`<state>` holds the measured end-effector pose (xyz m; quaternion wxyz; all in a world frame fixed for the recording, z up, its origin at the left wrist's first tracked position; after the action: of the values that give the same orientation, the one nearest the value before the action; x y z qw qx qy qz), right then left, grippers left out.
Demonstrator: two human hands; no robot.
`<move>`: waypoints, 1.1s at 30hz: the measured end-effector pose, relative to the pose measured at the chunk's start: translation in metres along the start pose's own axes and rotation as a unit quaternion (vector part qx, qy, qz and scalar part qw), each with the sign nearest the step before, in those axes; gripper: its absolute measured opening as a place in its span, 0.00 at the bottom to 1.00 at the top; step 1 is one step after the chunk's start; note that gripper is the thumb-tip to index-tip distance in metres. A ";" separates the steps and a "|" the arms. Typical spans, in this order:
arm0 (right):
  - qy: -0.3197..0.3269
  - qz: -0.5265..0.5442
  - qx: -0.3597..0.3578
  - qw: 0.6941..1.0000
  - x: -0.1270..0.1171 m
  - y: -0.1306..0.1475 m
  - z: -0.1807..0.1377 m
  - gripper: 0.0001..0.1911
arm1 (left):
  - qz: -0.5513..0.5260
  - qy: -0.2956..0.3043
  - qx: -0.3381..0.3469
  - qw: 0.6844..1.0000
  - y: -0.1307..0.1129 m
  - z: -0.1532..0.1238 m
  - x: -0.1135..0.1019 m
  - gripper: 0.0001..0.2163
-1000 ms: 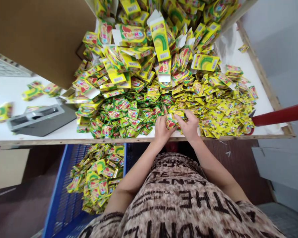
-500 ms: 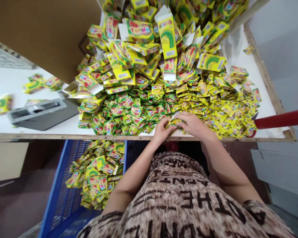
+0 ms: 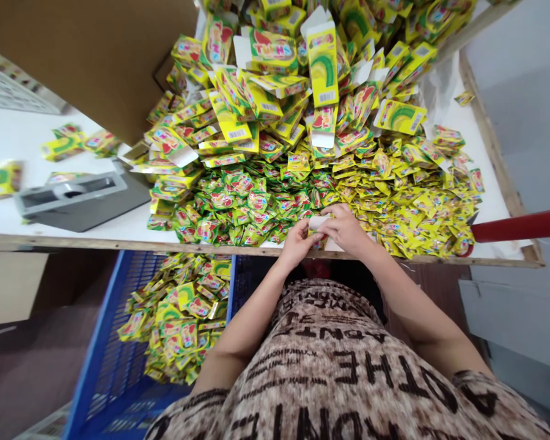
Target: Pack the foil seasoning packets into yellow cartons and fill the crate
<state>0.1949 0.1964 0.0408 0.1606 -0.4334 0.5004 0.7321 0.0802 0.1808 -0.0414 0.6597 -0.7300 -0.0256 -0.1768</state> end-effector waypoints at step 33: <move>-0.220 0.266 0.150 0.926 0.020 -0.031 -0.034 0.09 | 0.181 -0.038 0.160 0.970 -0.044 0.003 -0.010 0.07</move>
<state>0.2204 0.1766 0.0018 0.1295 -0.0829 0.6533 0.7414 0.0601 0.1915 -0.0029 0.7872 -0.6139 0.0544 -0.0199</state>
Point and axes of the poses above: each hand's wrist, its own z-axis towards the middle knuckle, its own x-axis out of the palm, y = z × x, the point moved 8 cm from there along z, towards the middle knuckle
